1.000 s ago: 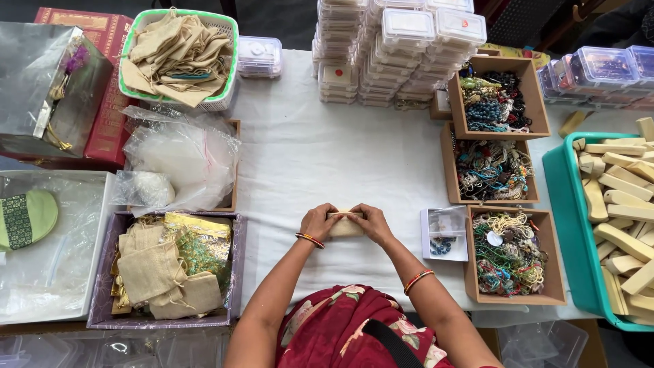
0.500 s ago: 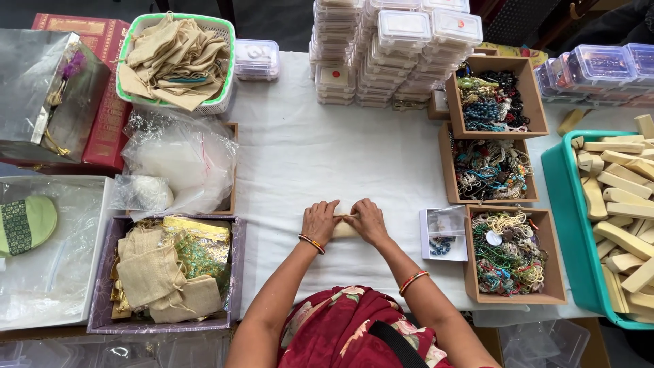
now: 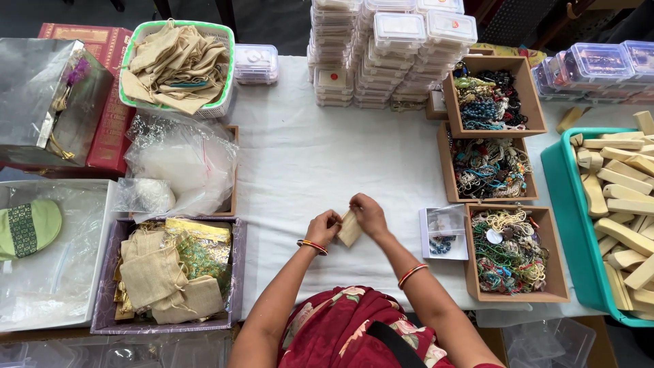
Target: The person handles a thin gold-colored chain, placing it into a small transparent plastic bag. They then place the bagged chain into a small beige cloth pouch, fold the pouch closed, and finally place the pouch into a clear plastic container.
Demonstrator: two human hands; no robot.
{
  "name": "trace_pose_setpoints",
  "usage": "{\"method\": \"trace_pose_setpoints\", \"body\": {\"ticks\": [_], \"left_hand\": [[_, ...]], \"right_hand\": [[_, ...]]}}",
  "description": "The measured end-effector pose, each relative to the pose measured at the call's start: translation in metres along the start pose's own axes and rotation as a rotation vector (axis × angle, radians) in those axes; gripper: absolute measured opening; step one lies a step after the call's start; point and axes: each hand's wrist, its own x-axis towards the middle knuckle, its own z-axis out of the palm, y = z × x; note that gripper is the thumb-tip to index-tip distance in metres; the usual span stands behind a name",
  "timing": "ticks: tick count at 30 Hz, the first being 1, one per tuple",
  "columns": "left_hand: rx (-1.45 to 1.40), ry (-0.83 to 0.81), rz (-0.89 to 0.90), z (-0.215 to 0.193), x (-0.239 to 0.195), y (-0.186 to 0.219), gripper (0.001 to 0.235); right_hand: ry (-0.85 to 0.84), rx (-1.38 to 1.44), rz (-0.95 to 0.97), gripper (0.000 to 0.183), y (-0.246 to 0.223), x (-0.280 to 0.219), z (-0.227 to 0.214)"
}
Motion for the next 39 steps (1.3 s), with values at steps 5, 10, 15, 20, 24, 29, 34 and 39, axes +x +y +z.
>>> {"method": "trace_pose_setpoints", "body": {"ticks": [5, 10, 15, 20, 24, 29, 34, 39], "left_hand": [[0.041, 0.234, -0.034, 0.009, 0.01, -0.026, 0.013], [0.057, 0.267, -0.027, 0.013, 0.013, -0.039, 0.021], [-0.043, 0.187, -0.058, 0.011, 0.013, -0.031, 0.045], [-0.024, 0.217, -0.048, 0.016, 0.015, -0.033, 0.045], [0.018, 0.237, -0.01, 0.01, 0.019, -0.035, 0.044], [0.043, 0.182, -0.017, 0.009, 0.011, -0.035, 0.049], [0.077, 0.169, -0.062, 0.008, 0.012, -0.032, 0.046], [0.11, 0.177, -0.046, 0.011, 0.018, -0.036, 0.049]], "right_hand": [[-0.001, -0.736, -0.647, 0.036, -0.01, -0.028, 0.031], [-0.162, -1.026, -0.39, 0.059, 0.008, -0.009, 0.032], [-0.032, -1.138, -0.143, 0.069, -0.001, 0.028, 0.024], [0.176, -1.174, -0.101, 0.079, -0.003, 0.04, 0.018], [0.236, -1.15, 0.097, 0.082, -0.01, 0.056, 0.009], [0.298, -0.971, -0.248, 0.084, -0.003, 0.031, 0.045], [0.197, -1.085, -0.12, 0.088, -0.003, 0.029, 0.055], [0.202, -1.059, 0.011, 0.096, -0.013, 0.041, 0.05]]}}
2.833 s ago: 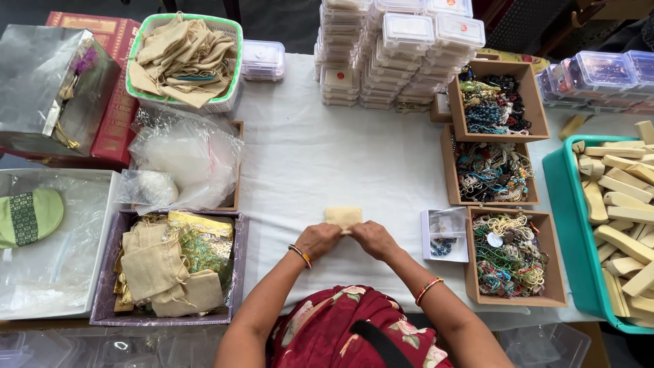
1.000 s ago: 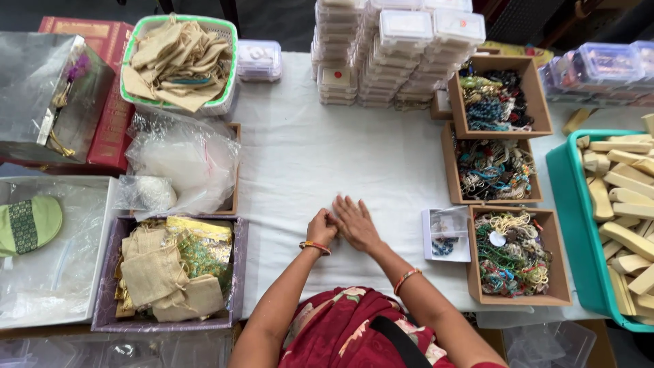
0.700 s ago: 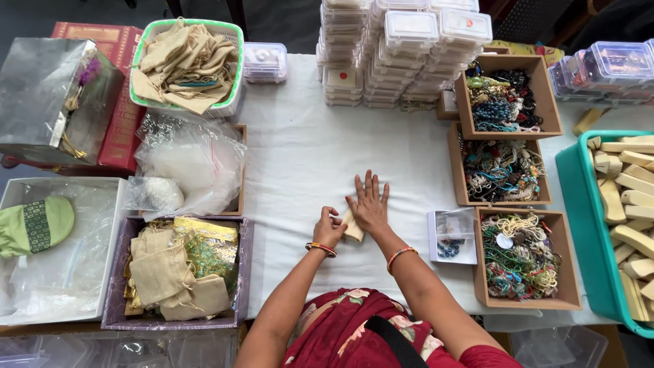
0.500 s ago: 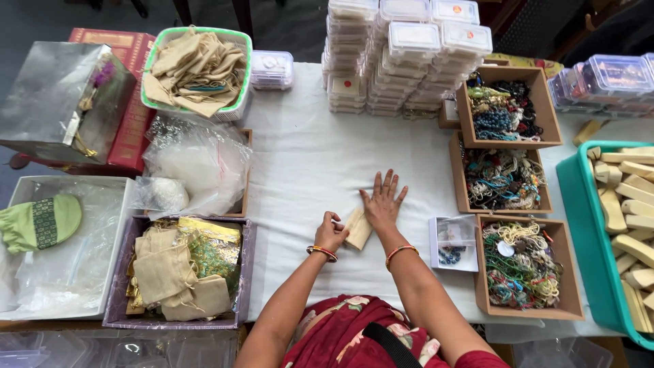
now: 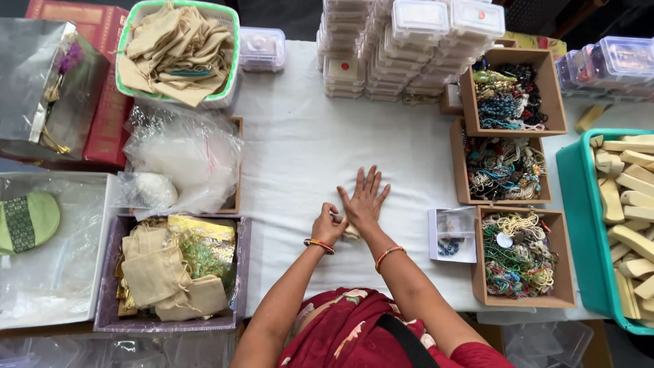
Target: The person handles a thin gold-colored chain, placing it into a small transparent plastic bag. They then place the bagged chain into a small beige cloth pouch, fold the pouch closed, and finally place the pouch into a clear plastic container.
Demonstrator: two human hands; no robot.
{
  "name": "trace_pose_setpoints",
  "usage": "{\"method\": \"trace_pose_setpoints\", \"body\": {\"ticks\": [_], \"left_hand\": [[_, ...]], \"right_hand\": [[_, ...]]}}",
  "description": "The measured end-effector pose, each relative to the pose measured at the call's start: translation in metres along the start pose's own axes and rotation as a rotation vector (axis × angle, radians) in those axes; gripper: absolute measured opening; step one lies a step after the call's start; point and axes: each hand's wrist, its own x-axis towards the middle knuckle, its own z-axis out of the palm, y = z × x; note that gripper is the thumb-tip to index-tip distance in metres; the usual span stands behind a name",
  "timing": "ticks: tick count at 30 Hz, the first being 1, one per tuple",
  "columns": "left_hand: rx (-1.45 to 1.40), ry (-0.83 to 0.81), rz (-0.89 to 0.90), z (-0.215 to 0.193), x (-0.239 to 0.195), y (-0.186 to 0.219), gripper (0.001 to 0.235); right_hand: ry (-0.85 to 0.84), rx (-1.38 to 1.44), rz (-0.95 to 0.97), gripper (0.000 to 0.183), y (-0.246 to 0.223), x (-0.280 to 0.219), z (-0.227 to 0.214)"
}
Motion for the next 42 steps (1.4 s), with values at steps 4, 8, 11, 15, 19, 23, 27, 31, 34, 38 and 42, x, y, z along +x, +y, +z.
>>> {"method": "trace_pose_setpoints", "body": {"ticks": [4, 8, 11, 15, 19, 23, 27, 31, 34, 38, 42], "left_hand": [[-0.03, 0.01, 0.014, -0.001, -0.002, 0.0, 0.048], [-0.018, 0.047, 0.048, -0.001, -0.005, 0.001, 0.047], [-0.051, 0.048, 0.038, 0.001, -0.007, -0.001, 0.045], [-0.002, 0.037, 0.053, 0.0, -0.002, -0.002, 0.041], [0.012, 0.023, 0.02, -0.003, 0.001, 0.002, 0.04], [-0.005, 0.025, 0.066, 0.005, 0.009, -0.011, 0.038], [0.078, 0.099, 0.178, -0.002, -0.01, 0.026, 0.032], [0.705, 0.268, 0.767, -0.035, -0.042, 0.09, 0.004], [0.892, 0.389, 1.181, -0.05, -0.043, 0.088, 0.005], [0.884, 0.474, 1.145, -0.037, -0.045, 0.036, 0.005], [0.463, 0.537, 0.582, -0.031, -0.057, 0.042, 0.027]], "right_hand": [[0.088, 0.041, 0.094, 0.098, 0.003, 0.01, 0.002], [0.147, 0.026, 0.163, 0.095, 0.022, 0.019, -0.009], [0.292, -0.139, 0.035, 0.083, 0.044, 0.0, -0.006], [0.236, -0.177, -0.479, 0.075, 0.063, -0.064, 0.03], [0.025, -0.118, -0.676, 0.086, 0.054, -0.137, 0.001], [-0.195, 0.042, -0.733, 0.058, 0.089, -0.15, 0.002], [-0.274, 0.044, -0.285, 0.051, 0.059, -0.113, -0.062], [0.536, 0.168, -0.735, 0.042, 0.033, -0.079, -0.102], [0.483, 0.205, -0.77, 0.017, 0.042, -0.061, -0.076], [0.421, 0.184, -0.761, 0.011, 0.033, -0.076, -0.048], [0.561, 0.312, -0.658, 0.018, 0.016, -0.093, -0.043]]}}
